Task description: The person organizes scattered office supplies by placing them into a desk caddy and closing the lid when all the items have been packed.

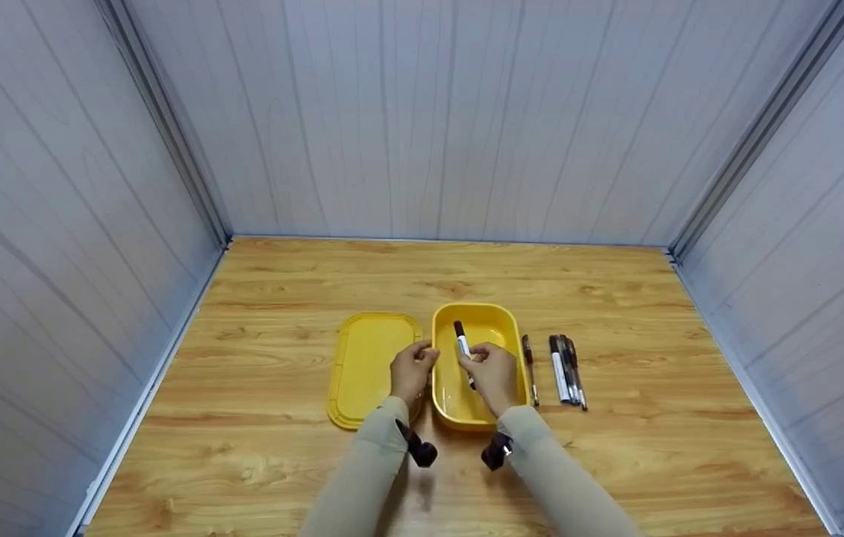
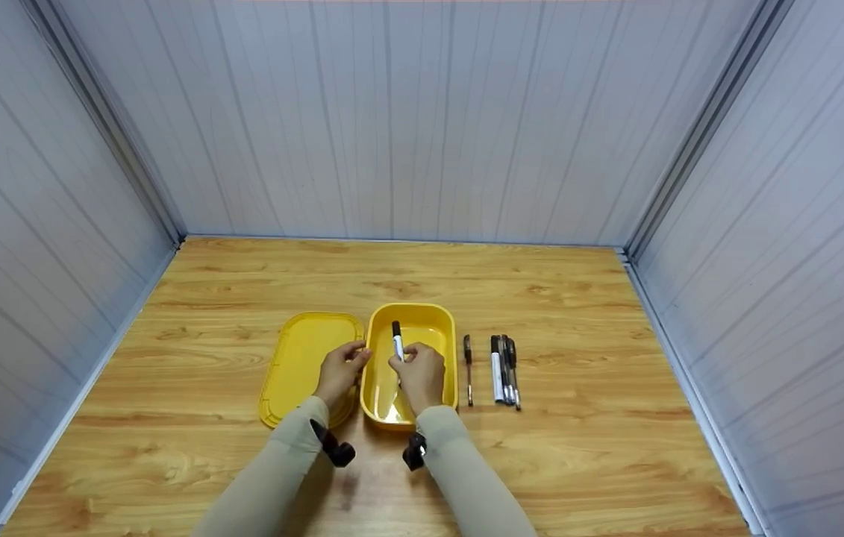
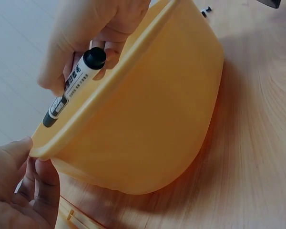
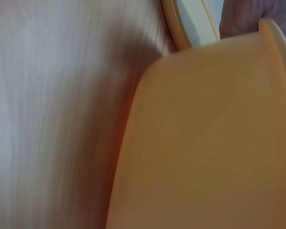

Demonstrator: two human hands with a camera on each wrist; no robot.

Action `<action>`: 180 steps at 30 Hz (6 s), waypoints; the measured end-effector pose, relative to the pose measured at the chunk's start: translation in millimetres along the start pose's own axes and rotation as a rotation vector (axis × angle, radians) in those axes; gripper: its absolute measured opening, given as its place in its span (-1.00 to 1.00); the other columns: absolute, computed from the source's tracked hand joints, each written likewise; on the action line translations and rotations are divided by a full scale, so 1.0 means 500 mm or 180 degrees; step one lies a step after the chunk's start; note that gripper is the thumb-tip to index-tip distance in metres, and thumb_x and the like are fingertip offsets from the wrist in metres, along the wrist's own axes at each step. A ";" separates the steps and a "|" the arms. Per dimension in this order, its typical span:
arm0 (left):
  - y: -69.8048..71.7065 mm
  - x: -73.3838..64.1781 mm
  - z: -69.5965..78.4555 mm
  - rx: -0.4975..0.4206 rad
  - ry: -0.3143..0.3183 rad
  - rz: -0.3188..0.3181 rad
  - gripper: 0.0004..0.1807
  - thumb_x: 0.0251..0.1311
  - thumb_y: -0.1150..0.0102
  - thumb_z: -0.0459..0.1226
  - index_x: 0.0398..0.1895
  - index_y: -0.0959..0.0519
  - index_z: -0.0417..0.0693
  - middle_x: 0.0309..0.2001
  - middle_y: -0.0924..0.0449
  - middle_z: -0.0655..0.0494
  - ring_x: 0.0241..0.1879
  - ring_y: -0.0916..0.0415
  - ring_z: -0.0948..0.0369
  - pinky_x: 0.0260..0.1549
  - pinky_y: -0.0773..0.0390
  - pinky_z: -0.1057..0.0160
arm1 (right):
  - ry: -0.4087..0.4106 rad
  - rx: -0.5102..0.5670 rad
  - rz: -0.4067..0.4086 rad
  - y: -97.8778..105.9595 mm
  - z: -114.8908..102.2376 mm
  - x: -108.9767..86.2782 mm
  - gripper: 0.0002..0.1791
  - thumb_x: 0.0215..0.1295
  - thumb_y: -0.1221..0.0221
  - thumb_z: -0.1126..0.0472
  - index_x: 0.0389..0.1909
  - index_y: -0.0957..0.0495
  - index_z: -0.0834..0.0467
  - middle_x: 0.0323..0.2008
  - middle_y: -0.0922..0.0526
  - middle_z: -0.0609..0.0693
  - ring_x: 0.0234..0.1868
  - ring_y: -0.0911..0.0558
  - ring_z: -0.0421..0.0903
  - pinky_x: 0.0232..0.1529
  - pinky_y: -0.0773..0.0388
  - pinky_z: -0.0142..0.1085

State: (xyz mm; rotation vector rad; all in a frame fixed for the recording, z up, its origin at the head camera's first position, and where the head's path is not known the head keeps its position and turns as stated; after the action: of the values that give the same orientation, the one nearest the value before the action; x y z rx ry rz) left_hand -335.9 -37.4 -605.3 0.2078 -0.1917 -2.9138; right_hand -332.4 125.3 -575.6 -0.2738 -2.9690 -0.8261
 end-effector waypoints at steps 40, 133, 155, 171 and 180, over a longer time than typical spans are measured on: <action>0.001 -0.005 0.008 0.0100 -0.0105 0.0009 -0.71 0.27 -0.24 -0.30 0.03 -0.65 -0.22 -0.31 -0.57 0.04 -0.34 -0.46 0.24 -0.38 -0.50 0.37 | -0.0209 -0.0105 -0.0332 -0.058 0.031 -0.009 -0.81 0.14 -0.38 0.19 -0.32 -0.73 0.24 -0.42 -0.74 0.04 -0.44 -0.65 -0.18 -0.40 -0.60 -0.35; 0.011 -0.004 0.011 0.0374 -0.0135 -0.0154 -0.67 0.32 -0.21 -0.25 0.10 -0.62 -0.18 -0.24 -0.64 -0.01 -0.27 -0.52 0.20 -0.29 -0.52 0.32 | -0.0153 -0.0901 -0.0193 0.171 0.075 0.116 -0.69 0.34 -0.17 0.17 -0.02 -0.64 0.28 -0.18 -0.68 0.17 -0.16 -0.66 0.08 -0.10 -0.60 -0.04; 0.005 0.004 -0.001 0.0346 -0.0139 -0.0150 -0.68 0.32 -0.20 -0.25 0.09 -0.63 -0.15 -0.20 -0.64 -0.02 -0.25 -0.53 0.17 -0.28 -0.54 0.28 | -0.0147 -0.1097 -0.0162 0.141 0.165 0.103 -0.80 0.24 -0.22 0.26 -0.21 -0.65 0.32 -0.30 -0.72 0.18 -0.26 -0.69 0.09 -0.19 -0.62 -0.02; 0.008 -0.002 0.003 0.0328 -0.0170 -0.0179 -0.65 0.32 -0.20 -0.26 0.12 -0.60 -0.20 -0.25 -0.63 0.00 -0.37 -0.49 0.25 -0.42 -0.50 0.36 | -0.0022 -0.1066 -0.0025 0.131 0.171 0.098 -0.86 0.21 -0.26 0.34 -0.24 -0.67 0.32 -0.34 -0.71 0.17 -0.27 -0.68 0.08 -0.25 -0.61 -0.05; 0.006 0.001 -0.001 0.0370 -0.0264 -0.0155 -0.67 0.32 -0.20 -0.28 0.09 -0.61 -0.23 -0.23 -0.64 -0.02 -0.26 -0.52 0.19 -0.29 -0.53 0.29 | -0.0092 -0.1096 -0.0084 0.134 0.173 0.101 -0.83 0.21 -0.27 0.32 -0.22 -0.66 0.33 -0.31 -0.71 0.18 -0.23 -0.68 0.09 -0.21 -0.61 -0.03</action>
State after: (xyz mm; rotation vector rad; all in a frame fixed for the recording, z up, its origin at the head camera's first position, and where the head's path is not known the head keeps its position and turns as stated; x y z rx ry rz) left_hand -335.5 -40.4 -605.3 0.1115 -0.3751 -2.9643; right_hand -369.6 234.0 -610.9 -0.2605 -2.8463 -1.3471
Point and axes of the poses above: each hand's wrist, its own x-axis towards the middle knuckle, its own y-axis out of the back of the hand, z = x × y, the point moved 4 cm from there along x, towards the middle knuckle
